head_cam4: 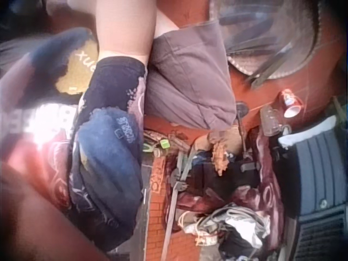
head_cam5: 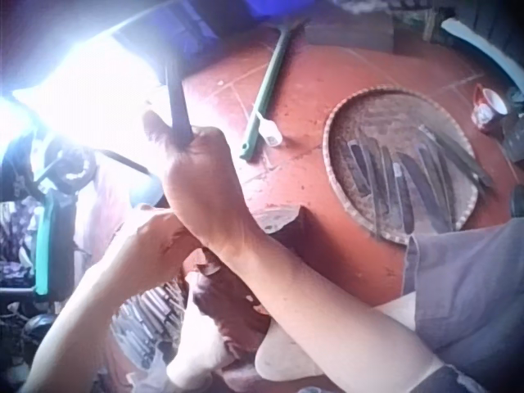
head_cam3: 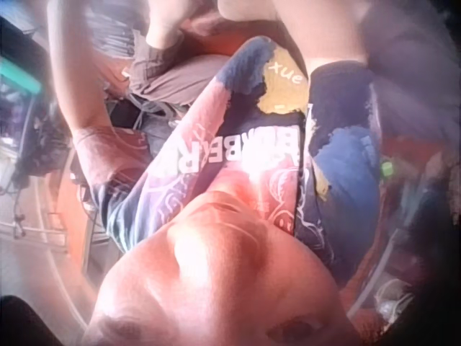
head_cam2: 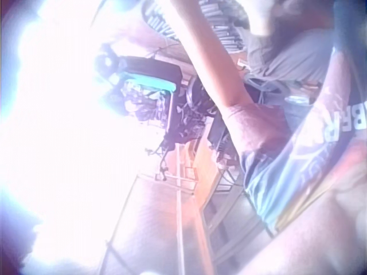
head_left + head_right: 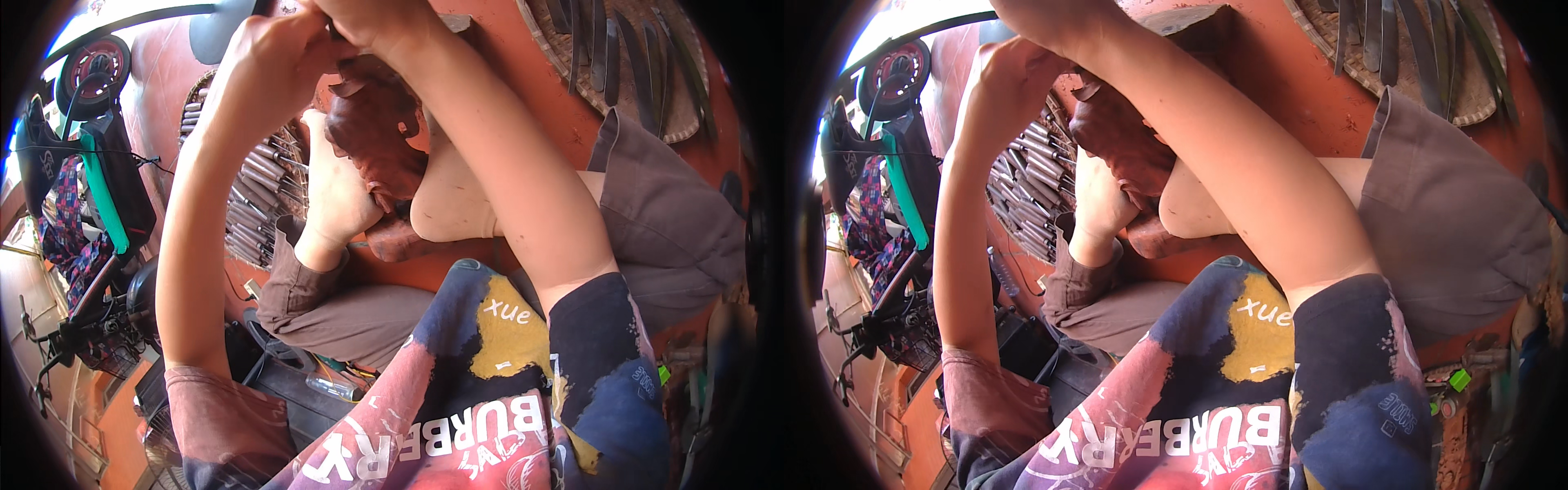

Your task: The person sits cross-legged on the floor and carves a reddish-brown wooden object using a small knife. They hold the object with their left hand and use the knife with their right hand to shape and refine its surface.

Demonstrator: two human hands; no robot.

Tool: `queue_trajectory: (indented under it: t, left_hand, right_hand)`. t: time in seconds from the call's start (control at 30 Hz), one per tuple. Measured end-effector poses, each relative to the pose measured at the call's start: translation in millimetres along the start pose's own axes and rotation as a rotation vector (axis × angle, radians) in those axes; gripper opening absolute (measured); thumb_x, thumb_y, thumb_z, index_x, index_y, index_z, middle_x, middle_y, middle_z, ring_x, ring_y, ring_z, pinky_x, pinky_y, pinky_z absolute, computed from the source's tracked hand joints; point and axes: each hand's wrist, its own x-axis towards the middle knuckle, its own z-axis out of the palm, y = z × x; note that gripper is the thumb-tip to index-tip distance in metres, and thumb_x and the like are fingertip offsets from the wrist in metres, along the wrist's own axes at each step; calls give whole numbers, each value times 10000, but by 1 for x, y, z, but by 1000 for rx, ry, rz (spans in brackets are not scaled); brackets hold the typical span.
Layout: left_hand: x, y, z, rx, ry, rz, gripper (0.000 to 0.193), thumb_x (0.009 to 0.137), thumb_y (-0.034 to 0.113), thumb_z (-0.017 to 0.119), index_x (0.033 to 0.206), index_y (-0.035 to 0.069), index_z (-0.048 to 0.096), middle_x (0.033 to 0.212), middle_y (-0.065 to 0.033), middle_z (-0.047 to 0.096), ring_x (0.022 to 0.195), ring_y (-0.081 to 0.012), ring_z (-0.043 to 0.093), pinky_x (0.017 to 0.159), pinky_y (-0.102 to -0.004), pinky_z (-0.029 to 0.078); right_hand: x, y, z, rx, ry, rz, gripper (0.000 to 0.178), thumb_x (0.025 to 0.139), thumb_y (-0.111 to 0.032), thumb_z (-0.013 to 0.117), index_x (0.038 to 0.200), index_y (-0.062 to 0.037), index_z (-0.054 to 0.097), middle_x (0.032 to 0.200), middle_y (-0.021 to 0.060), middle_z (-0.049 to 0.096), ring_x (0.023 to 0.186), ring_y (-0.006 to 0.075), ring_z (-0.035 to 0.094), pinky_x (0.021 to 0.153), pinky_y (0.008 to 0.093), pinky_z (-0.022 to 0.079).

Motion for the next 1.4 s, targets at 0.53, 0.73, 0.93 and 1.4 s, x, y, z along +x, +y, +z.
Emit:
queue_trajectory:
  t: [0.53, 0.73, 0.93, 1.4]
  left_hand:
    - [-5, -13, 10, -158, 119, 113, 160, 832, 42, 680, 991, 43, 699, 675, -163, 648, 618, -337, 656, 585, -381, 520]
    - [-6, -11, 8, -172, 156, 189, 145, 789, 37, 691, 933, 38, 706, 707, -172, 661, 658, -348, 660, 596, -403, 525]
    - [-6, -19, 8, -203, 185, 155, 164, 768, 35, 693, 931, 37, 705, 711, -187, 654, 653, -369, 651, 603, -433, 526]
    - [-16, -35, 20, -239, 209, 128, 76, 812, 89, 705, 835, 20, 682, 676, -193, 631, 620, -373, 630, 592, -411, 515]
  right_hand:
    - [-6, 7, 7, -218, 51, 9, 356, 1041, -281, 568, 779, -53, 646, 593, -90, 468, 563, 6, 383, 499, 234, 271]
    - [-18, -2, 9, -2, 59, 73, 392, 1044, -286, 565, 721, -67, 607, 628, -101, 447, 568, 17, 377, 504, 248, 276]
    - [-21, 6, 7, -26, -19, 58, 379, 1042, -279, 569, 714, -94, 605, 626, -111, 453, 569, 9, 385, 508, 222, 277]
    - [-13, 11, 26, -312, -57, -50, 400, 986, -354, 631, 739, -43, 589, 556, -44, 469, 517, 52, 398, 468, 265, 341]
